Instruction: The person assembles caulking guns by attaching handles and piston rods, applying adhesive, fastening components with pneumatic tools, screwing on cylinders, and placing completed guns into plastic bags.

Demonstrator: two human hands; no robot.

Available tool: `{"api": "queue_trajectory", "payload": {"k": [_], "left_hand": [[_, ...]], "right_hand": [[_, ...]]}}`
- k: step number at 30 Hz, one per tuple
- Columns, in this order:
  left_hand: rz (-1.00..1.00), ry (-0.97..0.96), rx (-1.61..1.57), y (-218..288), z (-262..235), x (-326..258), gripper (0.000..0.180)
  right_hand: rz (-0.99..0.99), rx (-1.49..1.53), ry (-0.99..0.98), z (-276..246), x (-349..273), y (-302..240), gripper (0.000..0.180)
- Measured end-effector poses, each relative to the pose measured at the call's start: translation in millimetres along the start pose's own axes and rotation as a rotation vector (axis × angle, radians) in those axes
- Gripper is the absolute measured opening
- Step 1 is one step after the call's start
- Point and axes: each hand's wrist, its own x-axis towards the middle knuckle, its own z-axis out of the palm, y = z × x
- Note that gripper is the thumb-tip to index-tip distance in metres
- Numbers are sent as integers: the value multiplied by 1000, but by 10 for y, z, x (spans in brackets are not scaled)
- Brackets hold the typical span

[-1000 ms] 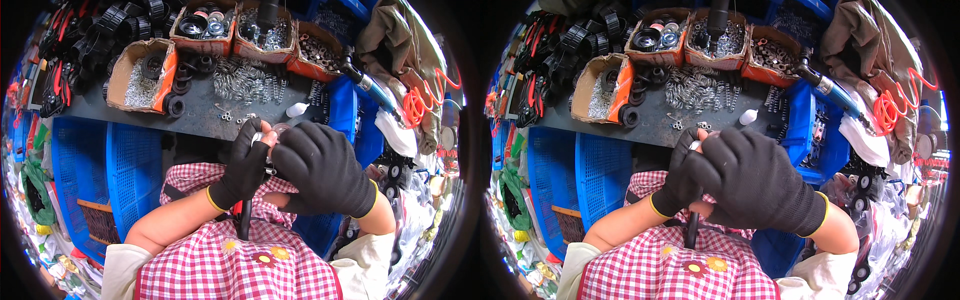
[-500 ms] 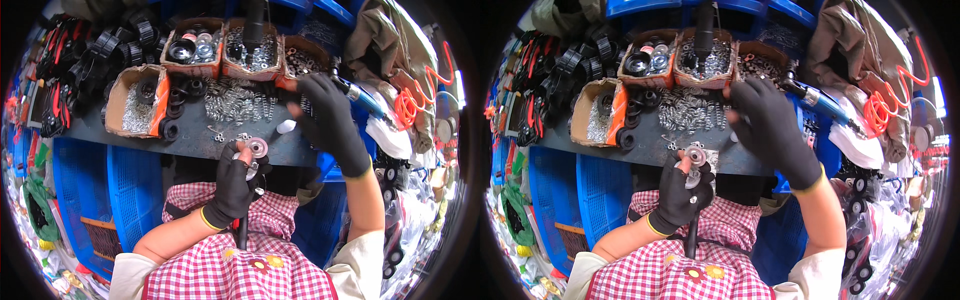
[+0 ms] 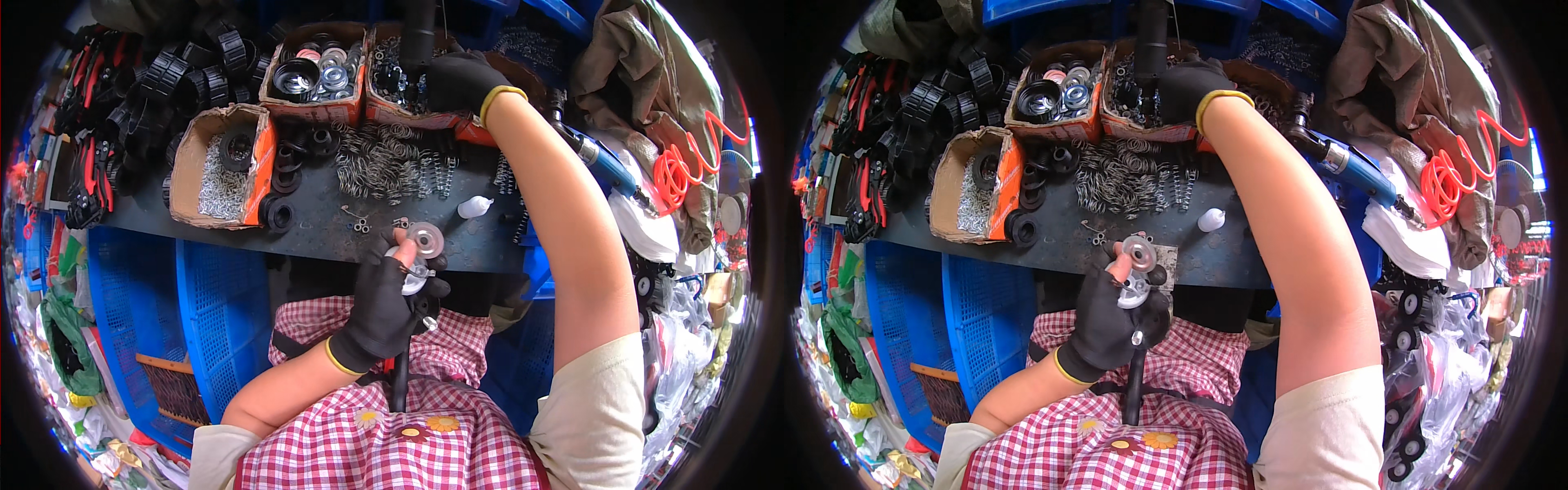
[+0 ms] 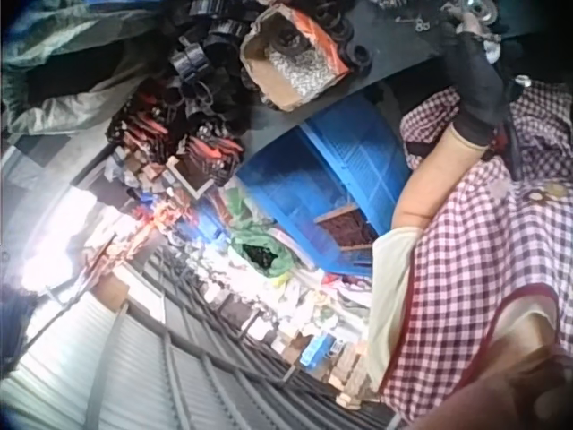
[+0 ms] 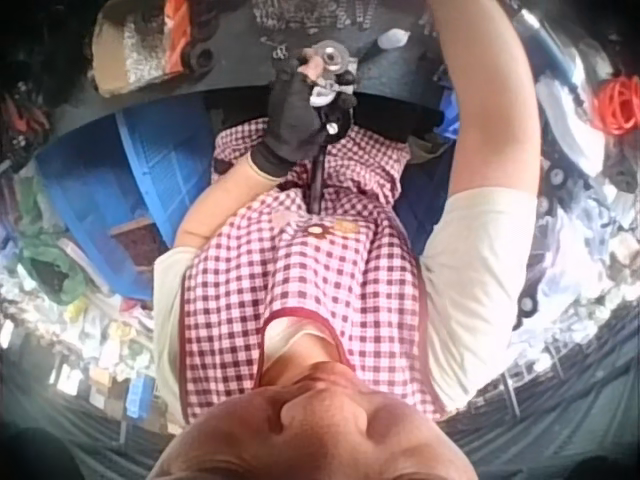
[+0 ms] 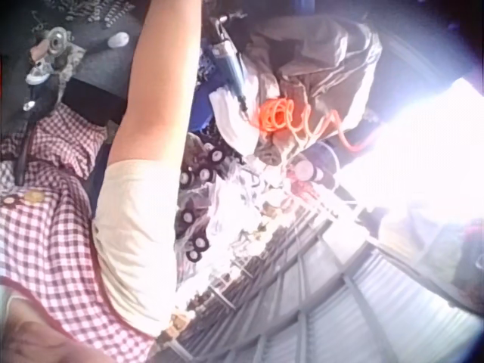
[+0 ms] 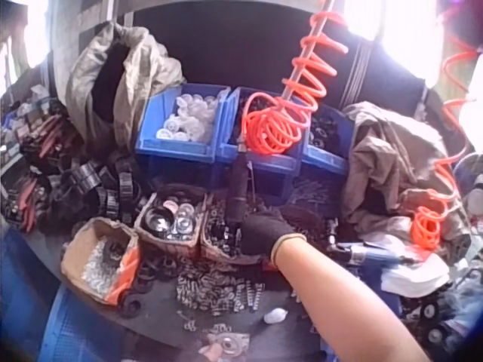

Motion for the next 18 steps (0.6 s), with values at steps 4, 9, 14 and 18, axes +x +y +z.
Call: {"api": "queue_trajectory", "payload": {"k": [4, 9, 14, 18], "left_hand": [[-82, -7, -60, 55, -3, -43, 26], [-81, -33, -76, 93, 122, -32, 31], [-92, -35, -123, 133, -95, -34, 30], [-98, 38, -162, 96, 23, 3, 25]], "right_hand": [[12, -72, -139, -90, 83, -52, 37], [139, -71, 41, -16, -143, 79, 30], [-217, 483, 424, -780, -1355, -694, 19], [-388, 706, 259, -866, -2267, -1059, 24]]}}
